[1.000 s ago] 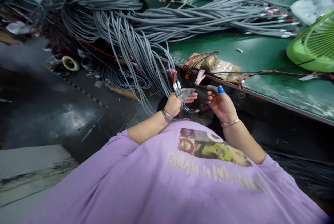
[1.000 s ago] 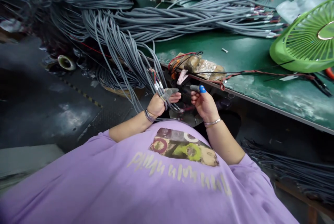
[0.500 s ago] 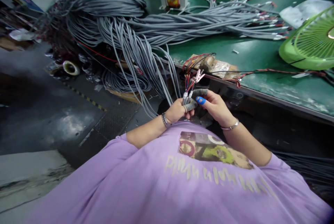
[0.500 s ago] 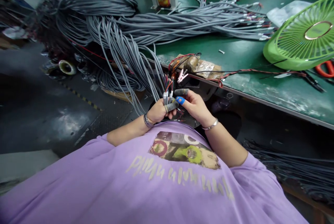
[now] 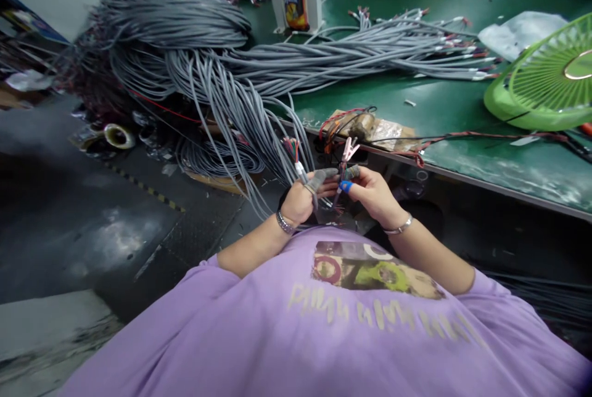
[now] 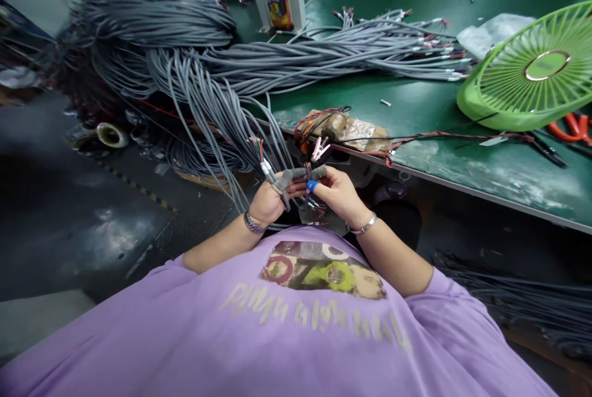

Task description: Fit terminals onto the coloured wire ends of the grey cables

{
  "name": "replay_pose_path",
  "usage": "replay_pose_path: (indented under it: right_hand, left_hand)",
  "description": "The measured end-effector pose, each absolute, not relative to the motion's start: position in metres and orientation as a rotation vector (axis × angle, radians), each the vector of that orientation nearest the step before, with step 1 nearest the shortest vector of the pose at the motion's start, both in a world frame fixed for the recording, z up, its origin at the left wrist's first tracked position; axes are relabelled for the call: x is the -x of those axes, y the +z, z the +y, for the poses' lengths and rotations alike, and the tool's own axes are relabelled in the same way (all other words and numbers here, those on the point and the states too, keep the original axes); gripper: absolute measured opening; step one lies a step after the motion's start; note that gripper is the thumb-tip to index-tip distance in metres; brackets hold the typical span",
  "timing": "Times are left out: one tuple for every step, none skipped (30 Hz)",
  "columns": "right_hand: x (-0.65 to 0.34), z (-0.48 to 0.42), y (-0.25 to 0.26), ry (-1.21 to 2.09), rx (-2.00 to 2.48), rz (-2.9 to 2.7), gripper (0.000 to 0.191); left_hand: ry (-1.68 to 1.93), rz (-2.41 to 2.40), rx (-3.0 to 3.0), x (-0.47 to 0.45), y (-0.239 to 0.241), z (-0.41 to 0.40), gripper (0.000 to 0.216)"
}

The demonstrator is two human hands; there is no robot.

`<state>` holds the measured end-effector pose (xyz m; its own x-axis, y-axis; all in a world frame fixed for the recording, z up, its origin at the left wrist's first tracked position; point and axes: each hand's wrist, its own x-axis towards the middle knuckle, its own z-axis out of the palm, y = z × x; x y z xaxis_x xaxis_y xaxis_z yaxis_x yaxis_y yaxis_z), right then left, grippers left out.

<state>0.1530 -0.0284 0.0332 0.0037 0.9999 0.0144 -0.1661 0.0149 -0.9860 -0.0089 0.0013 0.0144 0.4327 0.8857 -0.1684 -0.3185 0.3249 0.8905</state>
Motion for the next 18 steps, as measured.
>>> replay_pose_path:
  right_hand:
    - [-0.152,-0.028,0.030,1.272,1.090,-1.084,0.017]
    - [-0.152,-0.027,0.027,1.273,1.105,-1.068,0.017]
    - [-0.152,-0.026,0.024,1.276,1.121,-1.042,0.017]
    - [-0.152,-0.025,0.021,1.281,1.132,-1.012,0.017]
    - [-0.153,-0.024,0.018,1.294,1.131,-0.981,0.018]
    - [-0.153,-0.023,0.016,1.317,1.121,-0.954,0.019]
    - [-0.154,-0.021,0.015,1.347,1.104,-0.935,0.020]
    - [-0.155,-0.020,0.014,1.377,1.086,-0.928,0.022]
    - [-0.155,-0.018,0.014,1.398,1.073,-0.930,0.024]
    - [-0.156,-0.017,0.014,1.404,1.070,-0.935,0.026]
    - [-0.157,-0.015,0.015,1.393,1.076,-0.941,0.028]
    - [-0.157,-0.013,0.015,1.369,1.091,-0.945,0.029]
    - [-0.158,-0.012,0.016,1.341,1.108,-0.946,0.031]
    - [-0.158,-0.010,0.017,1.319,1.127,-0.944,0.033]
    - [-0.159,-0.008,0.018,1.310,1.145,-0.941,0.034]
    - [-0.159,-0.007,0.019,1.317,1.162,-0.941,0.034]
    - [-0.160,-0.006,0.020,1.336,1.175,-0.943,0.034]
    - [-0.159,-0.005,0.022,1.368,1.183,-0.952,0.034]
  left_hand:
    - [0.891,0.749,-0.929,0.008,0.015,0.003,0.057]
    - [0.869,0.745,-0.968,0.007,0.015,0.004,0.055]
    - [0.838,0.741,-1.016,0.006,0.015,0.004,0.053]
    - [0.799,0.740,-1.066,0.006,0.015,0.004,0.051]
    - [0.757,0.747,-1.112,0.005,0.014,0.004,0.049]
    - [0.719,0.766,-1.155,0.005,0.014,0.004,0.048]
    - [0.693,0.792,-1.195,0.006,0.013,0.003,0.046]
    - [0.678,0.817,-1.232,0.006,0.013,0.004,0.045]
    - [0.677,0.837,-1.262,0.007,0.012,0.004,0.044]
    - [0.685,0.849,-1.284,0.008,0.012,0.005,0.043]
    - [0.694,0.854,-1.296,0.008,0.012,0.005,0.043]
    - [0.700,0.858,-1.297,0.009,0.011,0.005,0.042]
    - [0.708,0.865,-1.290,0.009,0.011,0.006,0.041]
    - [0.719,0.878,-1.279,0.009,0.012,0.006,0.041]
    - [0.726,0.895,-1.268,0.008,0.012,0.005,0.041]
    - [0.728,0.911,-1.259,0.008,0.012,0.005,0.041]
    - [0.717,0.923,-1.253,0.008,0.013,0.004,0.040]
    - [0.696,0.934,-1.250,0.008,0.014,0.004,0.040]
